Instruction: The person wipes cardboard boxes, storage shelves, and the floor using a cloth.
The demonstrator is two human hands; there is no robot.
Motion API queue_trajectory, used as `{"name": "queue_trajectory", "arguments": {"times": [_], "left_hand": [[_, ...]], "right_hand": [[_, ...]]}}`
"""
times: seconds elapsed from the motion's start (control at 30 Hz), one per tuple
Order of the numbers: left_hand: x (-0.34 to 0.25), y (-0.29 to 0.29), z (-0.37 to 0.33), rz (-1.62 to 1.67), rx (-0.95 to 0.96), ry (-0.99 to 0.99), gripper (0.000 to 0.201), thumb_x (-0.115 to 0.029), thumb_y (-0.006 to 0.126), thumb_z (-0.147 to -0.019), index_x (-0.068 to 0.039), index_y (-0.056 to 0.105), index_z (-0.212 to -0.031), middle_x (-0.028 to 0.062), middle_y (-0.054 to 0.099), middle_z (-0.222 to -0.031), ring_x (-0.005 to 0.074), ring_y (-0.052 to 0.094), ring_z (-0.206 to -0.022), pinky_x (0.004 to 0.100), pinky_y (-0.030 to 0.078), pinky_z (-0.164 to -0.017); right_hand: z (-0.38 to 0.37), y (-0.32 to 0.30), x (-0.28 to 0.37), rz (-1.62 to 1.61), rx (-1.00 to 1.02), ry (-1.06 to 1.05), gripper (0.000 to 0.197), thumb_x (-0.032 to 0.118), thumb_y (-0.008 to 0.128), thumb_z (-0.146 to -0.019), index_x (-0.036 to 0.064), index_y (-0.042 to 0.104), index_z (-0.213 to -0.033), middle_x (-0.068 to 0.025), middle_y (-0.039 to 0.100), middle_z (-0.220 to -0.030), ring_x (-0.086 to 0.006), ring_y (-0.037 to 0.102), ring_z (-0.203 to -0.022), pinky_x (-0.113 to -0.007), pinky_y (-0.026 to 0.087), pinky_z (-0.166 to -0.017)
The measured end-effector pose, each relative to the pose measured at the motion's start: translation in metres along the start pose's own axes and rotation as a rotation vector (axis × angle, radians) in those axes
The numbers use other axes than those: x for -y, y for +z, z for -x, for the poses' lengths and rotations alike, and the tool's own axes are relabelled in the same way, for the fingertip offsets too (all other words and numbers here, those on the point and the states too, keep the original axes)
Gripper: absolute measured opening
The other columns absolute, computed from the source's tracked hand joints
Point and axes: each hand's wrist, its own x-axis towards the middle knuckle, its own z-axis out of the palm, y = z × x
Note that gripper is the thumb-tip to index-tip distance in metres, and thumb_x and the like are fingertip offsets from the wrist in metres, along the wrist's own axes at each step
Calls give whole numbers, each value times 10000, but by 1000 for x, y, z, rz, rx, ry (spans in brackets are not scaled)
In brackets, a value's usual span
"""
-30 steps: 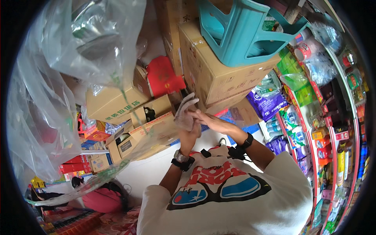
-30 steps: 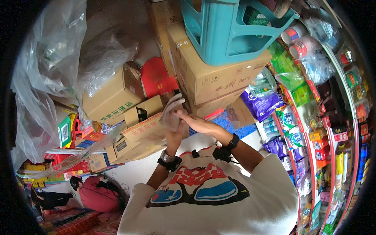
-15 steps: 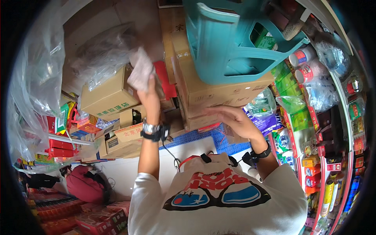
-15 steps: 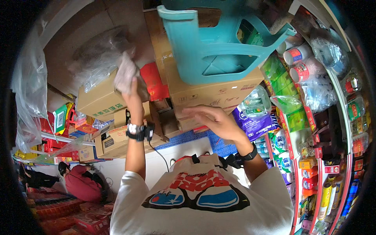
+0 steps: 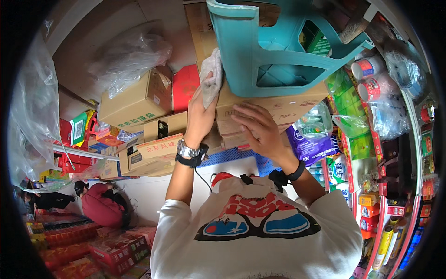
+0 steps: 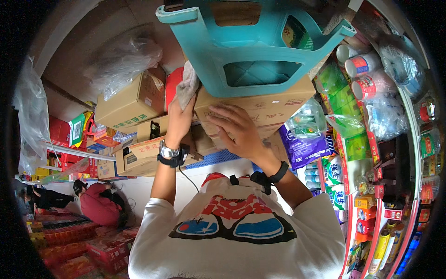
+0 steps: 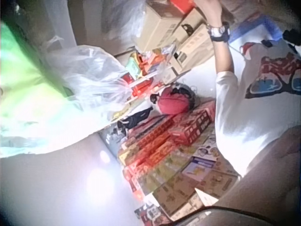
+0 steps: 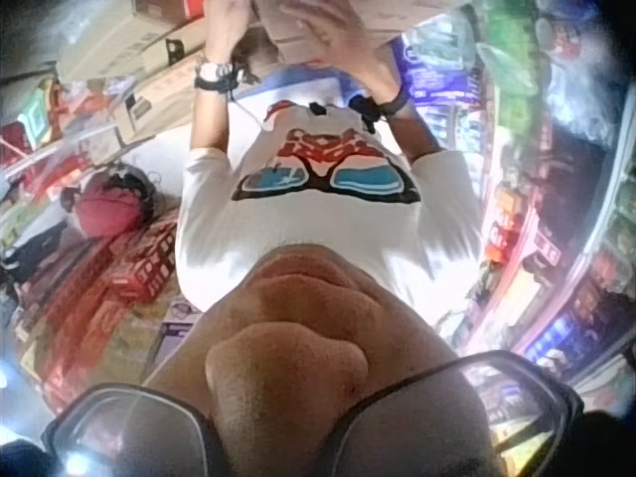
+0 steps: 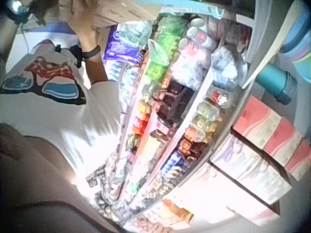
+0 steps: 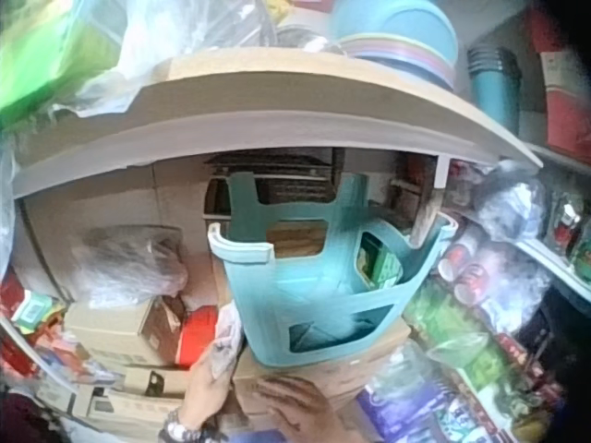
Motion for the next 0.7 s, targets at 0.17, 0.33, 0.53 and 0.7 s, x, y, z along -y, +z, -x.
{"name": "queue_trajectory", "arguments": {"times": [0.17, 0.33, 0.53, 0.7], "left_hand": [[25, -22, -61, -187, 106, 180, 433, -113, 726, -1099, 22, 731, -1511, 284, 709, -1597, 496, 598, -1559, 505, 490, -1307], [40, -15, -122, -316, 133, 130, 472, -234, 725, -1112, 41, 704, -1495, 398, 708, -1462, 602, 683, -1324, 622, 574, -1143], [133, -8, -214, -418, 197, 179, 672, -575, 648, -1157, 84, 784, -1138, 415, 774, -1122, 629, 743, -1113, 687, 605, -993], [197, 5, -220, 55, 145, -91, 684, -583, 669, -1181, 50, 762, -938, 192, 820, -869, 312, 796, -795, 531, 593, -719]], "right_hand": [[-10, 33, 3, 149, -60, -31, 425, 15, 745, -1047, 120, 822, -1451, -102, 724, -1646, -376, 629, -1559, -523, 515, -1276], [-7, 51, 0, 222, -126, 25, 377, 50, 743, -1006, 105, 844, -1366, -92, 701, -1668, -382, 588, -1604, -555, 486, -1289], [-2, 81, 16, 216, -188, 134, 353, -24, 740, -961, 71, 875, -1273, -127, 715, -1654, -428, 560, -1633, -554, 473, -1325], [-5, 97, 28, 245, -264, 197, 293, -35, 727, -940, 48, 889, -1170, -134, 723, -1633, -433, 560, -1632, -568, 481, -1310]]}}
